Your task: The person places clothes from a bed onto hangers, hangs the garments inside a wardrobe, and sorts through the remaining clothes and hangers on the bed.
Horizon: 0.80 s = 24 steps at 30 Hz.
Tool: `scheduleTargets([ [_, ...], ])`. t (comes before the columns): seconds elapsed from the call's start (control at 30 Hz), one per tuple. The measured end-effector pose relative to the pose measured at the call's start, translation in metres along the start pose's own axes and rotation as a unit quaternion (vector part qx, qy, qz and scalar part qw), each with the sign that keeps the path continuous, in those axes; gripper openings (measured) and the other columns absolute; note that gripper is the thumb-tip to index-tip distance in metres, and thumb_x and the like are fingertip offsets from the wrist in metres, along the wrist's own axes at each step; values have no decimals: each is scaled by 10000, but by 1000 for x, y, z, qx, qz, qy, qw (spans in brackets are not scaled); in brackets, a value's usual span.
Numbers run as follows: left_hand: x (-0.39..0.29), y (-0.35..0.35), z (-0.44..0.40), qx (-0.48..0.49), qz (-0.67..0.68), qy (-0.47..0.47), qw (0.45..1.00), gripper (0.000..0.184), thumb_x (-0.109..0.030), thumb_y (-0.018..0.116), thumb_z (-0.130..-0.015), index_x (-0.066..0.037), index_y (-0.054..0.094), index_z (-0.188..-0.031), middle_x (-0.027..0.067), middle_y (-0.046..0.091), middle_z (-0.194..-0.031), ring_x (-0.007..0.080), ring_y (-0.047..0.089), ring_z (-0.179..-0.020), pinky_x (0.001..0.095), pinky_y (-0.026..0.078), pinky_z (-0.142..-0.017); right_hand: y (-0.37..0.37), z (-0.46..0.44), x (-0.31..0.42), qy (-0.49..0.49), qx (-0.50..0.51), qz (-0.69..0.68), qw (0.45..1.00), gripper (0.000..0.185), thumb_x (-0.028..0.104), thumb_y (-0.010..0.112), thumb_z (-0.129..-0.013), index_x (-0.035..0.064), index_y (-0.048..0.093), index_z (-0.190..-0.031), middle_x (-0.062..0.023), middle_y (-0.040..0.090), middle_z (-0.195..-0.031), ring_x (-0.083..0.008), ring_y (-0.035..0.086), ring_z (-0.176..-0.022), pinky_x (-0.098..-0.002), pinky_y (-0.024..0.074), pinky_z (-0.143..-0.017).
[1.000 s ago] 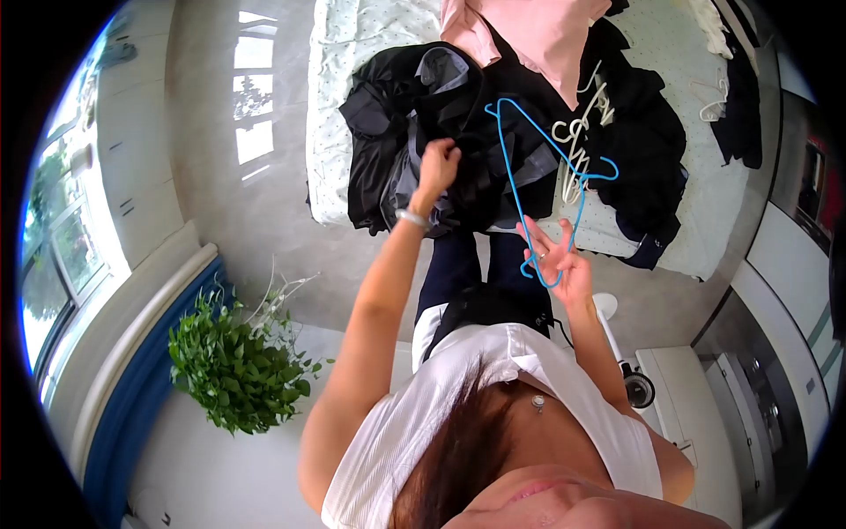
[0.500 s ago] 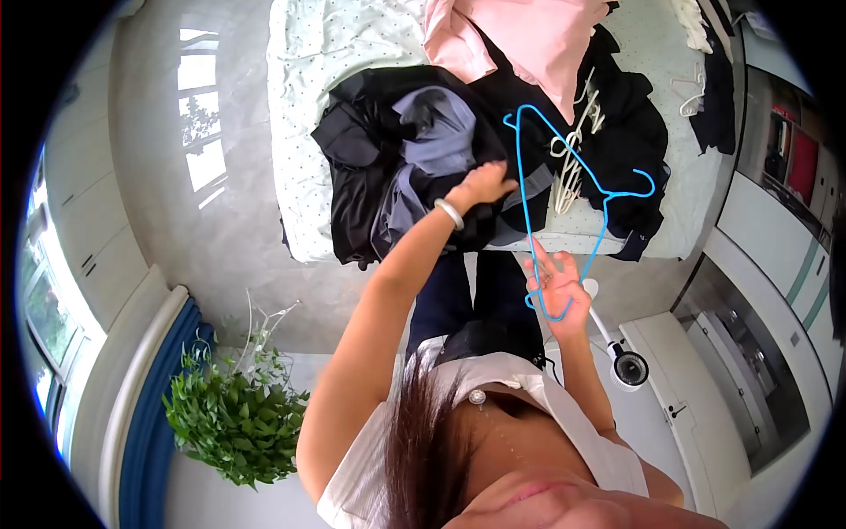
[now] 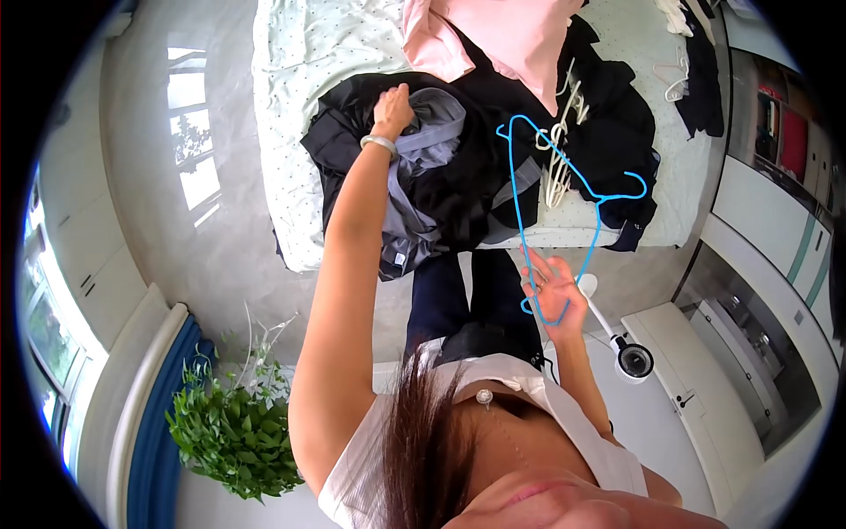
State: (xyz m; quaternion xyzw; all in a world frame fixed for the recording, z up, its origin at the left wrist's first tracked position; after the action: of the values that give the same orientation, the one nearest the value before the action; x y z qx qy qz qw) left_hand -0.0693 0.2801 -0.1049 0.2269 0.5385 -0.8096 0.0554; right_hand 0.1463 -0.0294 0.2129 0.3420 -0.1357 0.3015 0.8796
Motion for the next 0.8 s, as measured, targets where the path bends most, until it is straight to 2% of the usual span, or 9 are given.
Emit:
scheduleTargets([
  [0.1,-31,41,46,18,-119,81,989,295,-113,540,-803,47,483,-1044,258,649,-819,410,674,-769,492,561,-720,-6,7,2,-4,4,9,1000,419,114,456,-783,76,543,-1191,-280,385,-1451,-313,541,-1118,-352,436,-809],
  [0.2,-78,25,165,120,47,-67,989,321,-183,511,-806,58,506,-1019,306,660,-922,434,675,-868,492,552,-792,-20,17,3,-12,13,-29,999,418,107,467,-780,54,528,-1190,-248,432,-1424,-307,548,-1117,-348,446,-815],
  [0.3,-100,33,285,318,88,-142,933,712,-419,597,-787,115,477,-1243,297,626,-1140,426,622,-1068,466,487,-944,-29,28,8,-8,33,-26,999,426,106,474,-775,51,521,-1195,-244,443,-1413,-299,552,-1112,-348,451,-825],
  [0.37,-110,14,334,312,51,-90,944,603,-543,621,-805,-5,624,-1078,260,674,-1011,427,639,-1010,476,496,-912,-36,35,10,-11,66,-33,997,424,109,475,-774,46,521,-1190,-234,458,-1403,-293,556,-1106,-346,455,-826],
  [0.43,-101,1,352,229,56,-88,968,417,-443,602,-851,-63,651,-1016,229,685,-963,408,655,-962,476,525,-840,-37,43,14,-13,101,-4,995,427,109,475,-770,44,521,-1189,-224,467,-1398,-287,559,-1101,-343,460,-823],
  [0.53,-110,-111,314,-29,-16,-25,999,198,-268,556,-894,-96,630,-958,189,684,-824,375,675,-744,489,540,-634,-28,56,27,-39,127,30,991,442,124,483,-771,34,515,-1203,-253,449,-1406,-287,556,-1080,-337,452,-808],
  [0.63,-157,-292,298,-293,136,-21,946,234,-250,570,-921,-77,680,-1034,203,676,-875,400,661,-774,459,503,-674,-15,74,51,-88,178,91,976,428,112,492,-762,0,530,-1174,-231,479,-1386,-287,571,-1075,-338,470,-774],
  [0.7,-195,-381,308,-366,189,39,910,267,-257,602,-924,-45,685,-1062,212,684,-885,360,681,-763,410,506,-686,-3,86,71,-139,210,174,952,394,107,492,-765,-23,555,-1132,-226,480,-1387,-286,579,-1064,-332,472,-751],
  [0.8,-259,-477,342,-478,157,133,854,268,-224,657,-901,-19,681,-1072,193,698,-869,203,687,-737,281,491,-648,17,107,98,-202,252,200,925,365,99,510,-762,-47,573,-1090,-250,483,-1370,-274,586,-1035,-314,473,-737],
])
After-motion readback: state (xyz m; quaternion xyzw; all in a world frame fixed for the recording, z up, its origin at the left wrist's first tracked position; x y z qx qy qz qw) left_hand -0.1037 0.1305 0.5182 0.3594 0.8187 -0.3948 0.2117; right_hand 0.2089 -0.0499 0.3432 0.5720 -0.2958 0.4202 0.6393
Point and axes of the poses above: each hand's wrist, its own z-axis away from the middle knuckle, its own y-axis out of the palm, x = y × z, the point moved 5 cm from there along -z, towards the middle knuckle
